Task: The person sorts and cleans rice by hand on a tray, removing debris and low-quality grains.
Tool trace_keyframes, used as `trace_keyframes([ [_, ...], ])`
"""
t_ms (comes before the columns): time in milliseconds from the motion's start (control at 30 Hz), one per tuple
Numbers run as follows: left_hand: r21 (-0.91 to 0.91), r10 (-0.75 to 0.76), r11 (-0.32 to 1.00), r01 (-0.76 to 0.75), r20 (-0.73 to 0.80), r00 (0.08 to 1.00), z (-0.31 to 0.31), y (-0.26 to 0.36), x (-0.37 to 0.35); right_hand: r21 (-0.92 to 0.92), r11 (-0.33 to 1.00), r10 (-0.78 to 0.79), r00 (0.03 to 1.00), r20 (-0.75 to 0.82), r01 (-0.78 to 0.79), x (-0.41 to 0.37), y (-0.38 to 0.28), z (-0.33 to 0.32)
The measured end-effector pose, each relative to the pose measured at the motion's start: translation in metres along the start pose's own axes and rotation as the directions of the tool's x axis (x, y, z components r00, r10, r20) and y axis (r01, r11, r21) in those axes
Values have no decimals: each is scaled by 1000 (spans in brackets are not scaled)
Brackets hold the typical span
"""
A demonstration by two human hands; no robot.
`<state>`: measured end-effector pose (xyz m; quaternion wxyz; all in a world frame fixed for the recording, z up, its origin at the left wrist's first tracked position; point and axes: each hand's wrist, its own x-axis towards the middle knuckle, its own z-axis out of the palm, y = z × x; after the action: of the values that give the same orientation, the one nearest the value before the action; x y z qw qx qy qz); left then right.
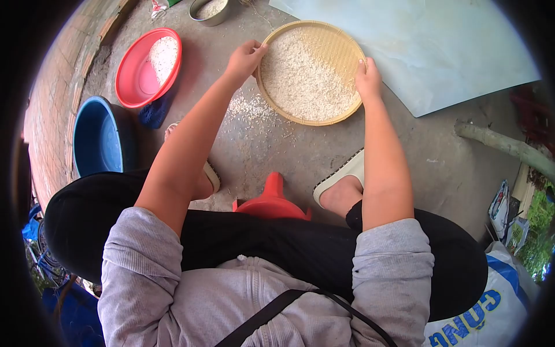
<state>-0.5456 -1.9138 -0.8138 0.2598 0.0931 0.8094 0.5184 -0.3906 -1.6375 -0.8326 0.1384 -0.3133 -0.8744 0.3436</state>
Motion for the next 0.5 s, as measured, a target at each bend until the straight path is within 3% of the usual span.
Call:
trace_keyframes([
  [167, 120, -47, 992, 39, 65, 997, -32, -7, 7, 81, 997, -14, 999, 39, 11, 2, -9, 7],
  [300, 113, -93, 988, 103, -90, 992, -44, -49, -6, -29, 999, 36, 999, 2, -36, -1, -1, 3],
  [333, 367, 86, 930, -11, -187, 979, -49, -72, -7, -29, 999, 35, 999, 2, -35, -3, 5, 4],
  [367, 603, 279, 793, -87, -232, 932, -53, -86, -8, 5, 998, 67, 997, -34, -66, -6, 14, 5],
  [500, 582, 330, 808, -92, -317, 889, -55, -101, -57, 45, 985, 169, 980, -103, -165, -20, 21, 6],
])
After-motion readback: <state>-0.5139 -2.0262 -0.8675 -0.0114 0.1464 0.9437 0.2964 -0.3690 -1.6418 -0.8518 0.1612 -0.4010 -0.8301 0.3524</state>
